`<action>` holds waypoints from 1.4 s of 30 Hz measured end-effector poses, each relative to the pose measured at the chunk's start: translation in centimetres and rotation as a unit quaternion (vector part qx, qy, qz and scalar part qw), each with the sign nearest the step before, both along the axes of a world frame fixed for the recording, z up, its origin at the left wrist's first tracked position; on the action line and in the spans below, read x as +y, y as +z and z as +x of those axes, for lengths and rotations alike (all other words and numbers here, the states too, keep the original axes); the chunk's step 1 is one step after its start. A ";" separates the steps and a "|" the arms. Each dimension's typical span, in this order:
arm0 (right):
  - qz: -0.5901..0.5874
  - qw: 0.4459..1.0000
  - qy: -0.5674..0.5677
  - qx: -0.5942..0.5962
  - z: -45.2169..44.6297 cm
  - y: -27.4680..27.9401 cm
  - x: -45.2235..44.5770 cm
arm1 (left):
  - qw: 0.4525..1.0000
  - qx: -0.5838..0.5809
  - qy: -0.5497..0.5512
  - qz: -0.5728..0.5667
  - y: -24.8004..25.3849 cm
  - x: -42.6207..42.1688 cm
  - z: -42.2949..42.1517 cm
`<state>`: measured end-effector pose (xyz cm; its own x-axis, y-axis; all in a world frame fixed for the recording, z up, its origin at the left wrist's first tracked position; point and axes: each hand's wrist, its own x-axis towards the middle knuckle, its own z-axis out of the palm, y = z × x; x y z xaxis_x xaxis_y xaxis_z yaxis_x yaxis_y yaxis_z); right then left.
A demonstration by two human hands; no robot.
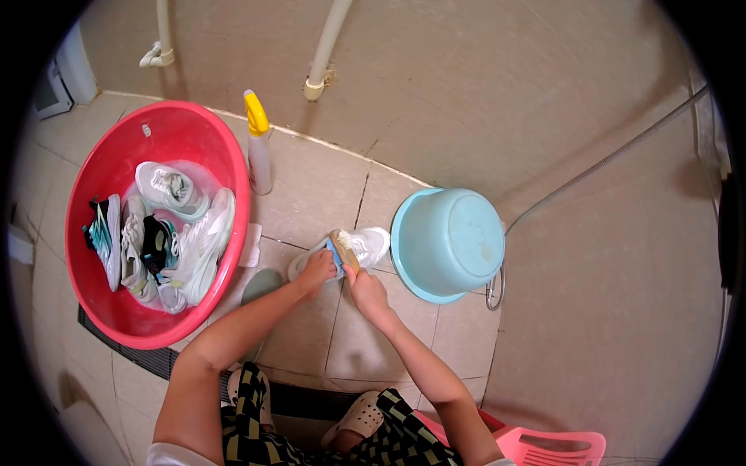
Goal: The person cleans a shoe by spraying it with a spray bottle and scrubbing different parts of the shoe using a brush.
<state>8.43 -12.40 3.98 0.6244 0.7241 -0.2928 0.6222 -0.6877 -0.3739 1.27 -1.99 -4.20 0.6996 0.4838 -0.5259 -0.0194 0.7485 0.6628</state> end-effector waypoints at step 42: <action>-0.007 0.999 0.001 0.048 0.4 -0.6 -0.1 | 0.999 -0.008 0.016 -0.035 -0.7 0.1 0.4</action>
<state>8.82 -12.49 3.38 0.5905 0.7214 -0.3619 0.5856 -0.6915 -0.4230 1.72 -1.92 -4.90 0.6930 0.4686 -0.5478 -0.0538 0.7914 0.6089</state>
